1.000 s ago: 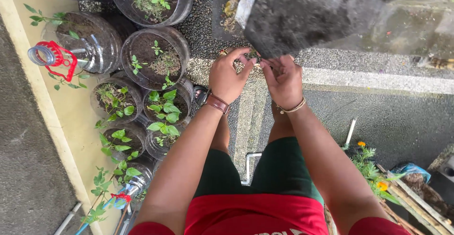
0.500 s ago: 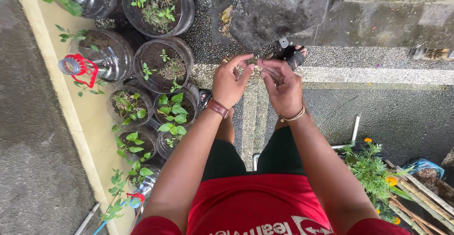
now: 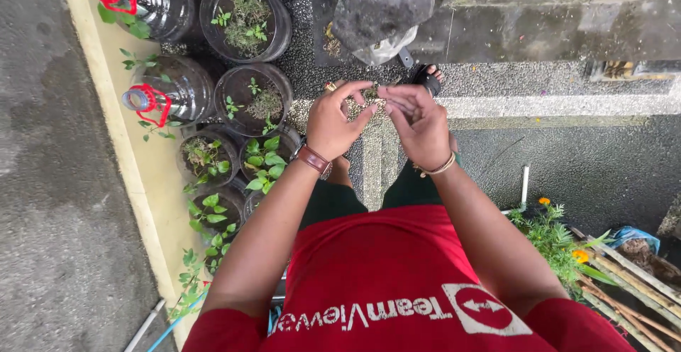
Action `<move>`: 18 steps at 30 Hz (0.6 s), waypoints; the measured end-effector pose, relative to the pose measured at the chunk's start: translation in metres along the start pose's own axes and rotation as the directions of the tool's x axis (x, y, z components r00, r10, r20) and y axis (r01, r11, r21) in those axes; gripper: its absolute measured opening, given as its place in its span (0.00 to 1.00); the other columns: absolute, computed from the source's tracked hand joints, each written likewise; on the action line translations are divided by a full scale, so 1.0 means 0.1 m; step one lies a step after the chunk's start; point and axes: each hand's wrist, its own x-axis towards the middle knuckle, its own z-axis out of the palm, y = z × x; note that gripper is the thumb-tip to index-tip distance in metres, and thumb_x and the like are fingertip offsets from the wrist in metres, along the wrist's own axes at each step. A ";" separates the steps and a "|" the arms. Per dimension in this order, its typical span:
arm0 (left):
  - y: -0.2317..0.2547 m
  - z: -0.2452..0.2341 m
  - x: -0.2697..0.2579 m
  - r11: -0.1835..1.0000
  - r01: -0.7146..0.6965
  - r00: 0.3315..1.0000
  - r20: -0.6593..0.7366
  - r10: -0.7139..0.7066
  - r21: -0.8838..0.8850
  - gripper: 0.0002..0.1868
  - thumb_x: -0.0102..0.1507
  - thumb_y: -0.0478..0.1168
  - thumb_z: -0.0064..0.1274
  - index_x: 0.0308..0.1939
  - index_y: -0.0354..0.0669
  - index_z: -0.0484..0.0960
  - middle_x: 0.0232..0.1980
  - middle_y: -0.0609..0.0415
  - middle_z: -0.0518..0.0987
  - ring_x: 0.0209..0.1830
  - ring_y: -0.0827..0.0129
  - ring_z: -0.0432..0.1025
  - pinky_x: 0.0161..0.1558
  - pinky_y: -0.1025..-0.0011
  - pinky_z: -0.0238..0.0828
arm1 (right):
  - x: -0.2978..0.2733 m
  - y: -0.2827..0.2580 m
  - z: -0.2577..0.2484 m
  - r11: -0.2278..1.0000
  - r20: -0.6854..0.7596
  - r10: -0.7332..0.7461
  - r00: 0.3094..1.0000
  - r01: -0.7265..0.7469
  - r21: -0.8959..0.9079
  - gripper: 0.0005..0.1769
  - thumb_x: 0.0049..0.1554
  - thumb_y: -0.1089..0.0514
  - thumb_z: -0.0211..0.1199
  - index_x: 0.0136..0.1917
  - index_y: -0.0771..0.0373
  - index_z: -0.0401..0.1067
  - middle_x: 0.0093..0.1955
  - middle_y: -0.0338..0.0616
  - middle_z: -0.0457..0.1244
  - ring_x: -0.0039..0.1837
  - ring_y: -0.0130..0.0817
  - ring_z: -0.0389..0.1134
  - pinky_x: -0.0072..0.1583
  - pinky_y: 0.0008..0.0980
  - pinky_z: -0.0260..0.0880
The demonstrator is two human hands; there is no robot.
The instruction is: Planting seeds from a plastic bag into various small pots and removing debris
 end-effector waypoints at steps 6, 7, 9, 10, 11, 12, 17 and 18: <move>0.46 -0.32 -0.27 0.999 0.009 0.999 0.051 -0.011 0.042 0.20 0.51 0.36 0.57 0.47 0.44 0.74 0.32 0.51 0.74 0.15 0.78 0.59 0.18 0.80 0.59 | -0.15 -0.47 0.05 0.998 -0.016 -0.037 0.999 0.038 0.053 0.13 0.48 0.79 0.51 0.49 0.77 0.62 0.49 0.62 0.62 0.54 0.46 0.64 0.54 0.33 0.67; 0.46 -0.34 -0.28 0.999 -0.010 0.999 0.053 0.007 0.040 0.20 0.51 0.36 0.57 0.47 0.44 0.74 0.32 0.51 0.74 0.15 0.78 0.59 0.18 0.80 0.59 | -0.16 -0.50 0.06 0.998 -0.026 -0.051 0.998 0.052 0.045 0.13 0.48 0.79 0.51 0.49 0.77 0.62 0.49 0.62 0.62 0.54 0.46 0.64 0.54 0.33 0.67; 0.45 -0.38 -0.36 0.996 -0.077 0.997 0.024 0.076 0.033 0.18 0.51 0.37 0.57 0.46 0.46 0.75 0.30 0.54 0.73 0.15 0.77 0.59 0.19 0.80 0.57 | -0.26 -0.54 0.11 0.982 -0.041 0.055 0.998 -0.047 0.181 0.15 0.49 0.77 0.52 0.51 0.75 0.61 0.50 0.61 0.61 0.55 0.41 0.64 0.55 0.30 0.66; 0.50 -0.40 -0.41 0.997 -0.076 0.997 0.026 0.075 0.034 0.18 0.51 0.37 0.57 0.46 0.46 0.75 0.30 0.54 0.73 0.15 0.77 0.59 0.19 0.80 0.57 | -0.30 -0.58 0.12 0.982 -0.042 0.056 0.998 -0.048 0.182 0.15 0.49 0.77 0.52 0.51 0.75 0.61 0.50 0.61 0.61 0.55 0.41 0.64 0.55 0.30 0.66; 0.54 -0.43 -0.44 0.992 -0.119 0.993 -0.002 0.119 0.051 0.17 0.51 0.36 0.57 0.45 0.47 0.76 0.29 0.55 0.72 0.15 0.75 0.60 0.19 0.78 0.58 | -0.32 -0.61 0.15 0.976 -0.042 0.064 0.997 -0.054 0.209 0.15 0.49 0.77 0.52 0.51 0.75 0.60 0.50 0.61 0.61 0.54 0.40 0.64 0.56 0.30 0.66; 0.59 -0.45 -0.48 0.985 -0.160 0.986 -0.029 0.163 0.070 0.17 0.51 0.35 0.56 0.44 0.48 0.76 0.29 0.56 0.72 0.16 0.73 0.62 0.19 0.76 0.59 | -0.34 -0.64 0.17 0.970 -0.041 0.071 0.997 -0.060 0.236 0.14 0.50 0.77 0.52 0.51 0.74 0.60 0.51 0.60 0.61 0.54 0.39 0.64 0.56 0.29 0.67; 0.73 -0.55 -0.62 0.956 -0.238 0.967 -0.049 0.249 0.170 0.13 0.54 0.36 0.53 0.43 0.52 0.77 0.30 0.57 0.72 0.18 0.69 0.64 0.23 0.72 0.62 | -0.44 -0.80 0.26 0.963 -0.031 0.075 0.997 -0.064 0.264 0.14 0.50 0.76 0.53 0.51 0.74 0.59 0.51 0.60 0.61 0.54 0.39 0.64 0.56 0.28 0.67; 0.75 -0.57 -0.65 0.954 -0.234 0.967 -0.052 0.248 0.185 0.12 0.55 0.36 0.52 0.42 0.52 0.77 0.30 0.58 0.72 0.19 0.70 0.64 0.24 0.73 0.63 | -0.46 -0.83 0.28 0.962 -0.032 0.077 0.996 -0.066 0.266 0.14 0.50 0.75 0.53 0.51 0.74 0.59 0.51 0.60 0.61 0.54 0.39 0.64 0.56 0.29 0.66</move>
